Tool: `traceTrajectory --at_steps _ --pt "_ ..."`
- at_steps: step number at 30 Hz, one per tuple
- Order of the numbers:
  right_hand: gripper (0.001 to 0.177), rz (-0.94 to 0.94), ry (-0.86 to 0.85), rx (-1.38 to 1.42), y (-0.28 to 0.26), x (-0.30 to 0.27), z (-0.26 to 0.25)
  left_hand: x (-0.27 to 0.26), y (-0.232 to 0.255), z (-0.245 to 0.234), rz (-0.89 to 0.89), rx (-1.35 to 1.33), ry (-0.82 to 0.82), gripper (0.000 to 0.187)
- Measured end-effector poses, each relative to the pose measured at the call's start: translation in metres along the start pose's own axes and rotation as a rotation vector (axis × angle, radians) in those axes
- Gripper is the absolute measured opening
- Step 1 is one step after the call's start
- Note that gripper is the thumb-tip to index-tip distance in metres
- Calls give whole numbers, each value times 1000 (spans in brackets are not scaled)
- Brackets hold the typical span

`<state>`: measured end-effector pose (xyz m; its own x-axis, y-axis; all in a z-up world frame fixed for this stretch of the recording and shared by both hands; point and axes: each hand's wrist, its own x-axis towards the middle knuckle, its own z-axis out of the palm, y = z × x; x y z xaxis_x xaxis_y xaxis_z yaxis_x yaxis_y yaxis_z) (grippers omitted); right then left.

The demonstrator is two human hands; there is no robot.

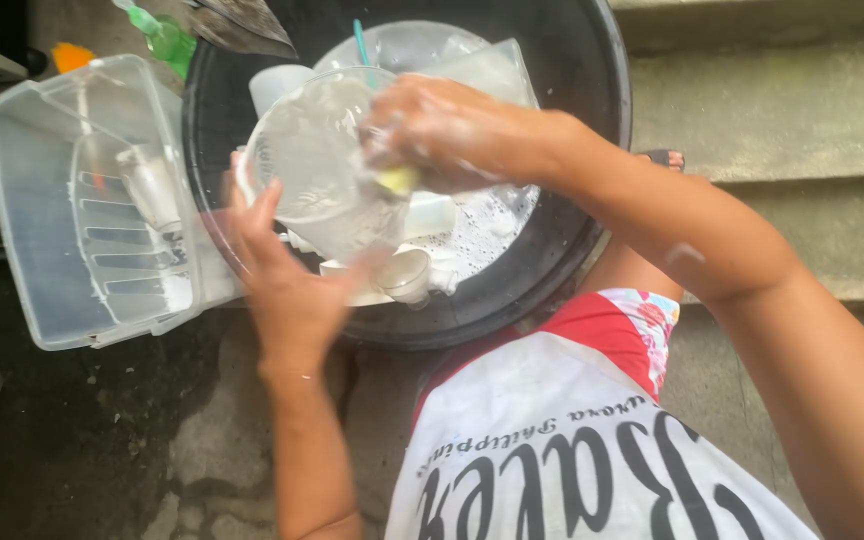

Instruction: Washing various plastic containers, bottles, and a spoon in a large black basin with soapy water and a sponge.

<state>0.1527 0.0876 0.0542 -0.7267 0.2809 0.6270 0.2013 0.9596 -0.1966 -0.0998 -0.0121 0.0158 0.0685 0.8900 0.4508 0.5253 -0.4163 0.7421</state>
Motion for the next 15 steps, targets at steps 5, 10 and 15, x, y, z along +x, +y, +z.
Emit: traceTrajectory --at_steps 5,10,15 --pt "31 78 -231 186 3 12 39 14 17 -19 244 521 -273 44" --pt "24 89 266 237 12 -23 63 -6 -35 4 -184 87 -344 22" --pt "18 854 694 451 -5 -83 37 -54 -103 17 -455 -756 -21 22"
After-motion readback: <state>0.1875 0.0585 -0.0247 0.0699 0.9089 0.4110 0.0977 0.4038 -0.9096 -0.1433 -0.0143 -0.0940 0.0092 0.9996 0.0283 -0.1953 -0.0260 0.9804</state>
